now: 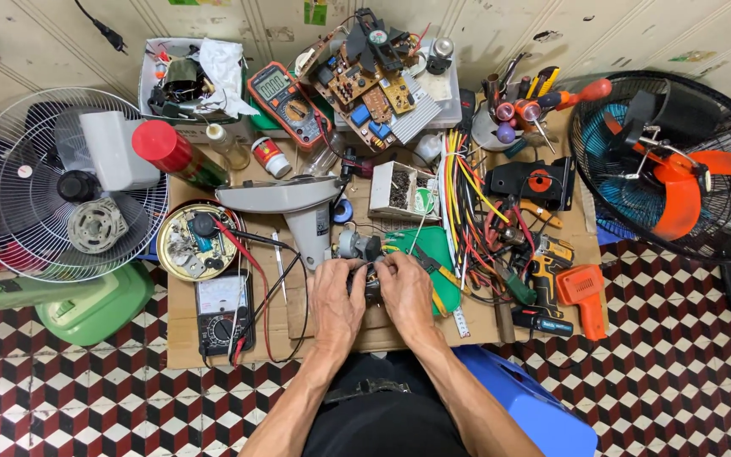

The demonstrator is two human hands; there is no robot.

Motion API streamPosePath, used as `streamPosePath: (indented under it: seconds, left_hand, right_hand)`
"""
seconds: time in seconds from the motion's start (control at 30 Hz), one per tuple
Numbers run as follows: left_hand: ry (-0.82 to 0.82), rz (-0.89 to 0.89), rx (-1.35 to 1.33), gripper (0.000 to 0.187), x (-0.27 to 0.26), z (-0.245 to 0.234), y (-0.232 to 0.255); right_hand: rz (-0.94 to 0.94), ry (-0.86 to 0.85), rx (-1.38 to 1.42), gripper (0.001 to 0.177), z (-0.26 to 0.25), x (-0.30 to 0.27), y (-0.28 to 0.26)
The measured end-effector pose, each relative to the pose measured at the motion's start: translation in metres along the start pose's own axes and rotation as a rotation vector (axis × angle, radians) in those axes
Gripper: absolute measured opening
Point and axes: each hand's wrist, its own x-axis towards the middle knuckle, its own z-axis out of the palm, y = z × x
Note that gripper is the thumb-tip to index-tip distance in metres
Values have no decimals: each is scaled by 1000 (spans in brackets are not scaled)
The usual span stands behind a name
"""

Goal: Repairing and reassembling a small electric motor on a workbench.

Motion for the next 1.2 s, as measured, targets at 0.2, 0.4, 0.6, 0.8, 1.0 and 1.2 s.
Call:
streamPosePath:
  seconds: [0.2, 0.4, 0.6, 0.8, 1.0, 1.2]
  left_hand:
    - [-105, -118, -76, 13, 3, -2, 3]
    - [-180, -198, -69, 15, 3, 1, 4]
    - [-176, -252, -105, 14, 4, 6, 8]
    - [-139, -263, -128, 14, -2, 16, 1]
    - [-164, -303, -121, 15, 1, 14, 5]
    - [-173, -261, -99, 14, 0, 9, 7]
  right_hand:
    - [-103, -53, 88, 14, -9, 1, 4]
    - [-207, -89, 75, 13, -4, 0, 15]
    - [-80, -60, 198, 14, 2, -3, 20]
    - [-201, -40, 142, 12, -1, -6, 24]
    - [-99, 5, 176, 9, -1, -8, 13]
    - [-52, 26, 206, 11, 1, -7, 13]
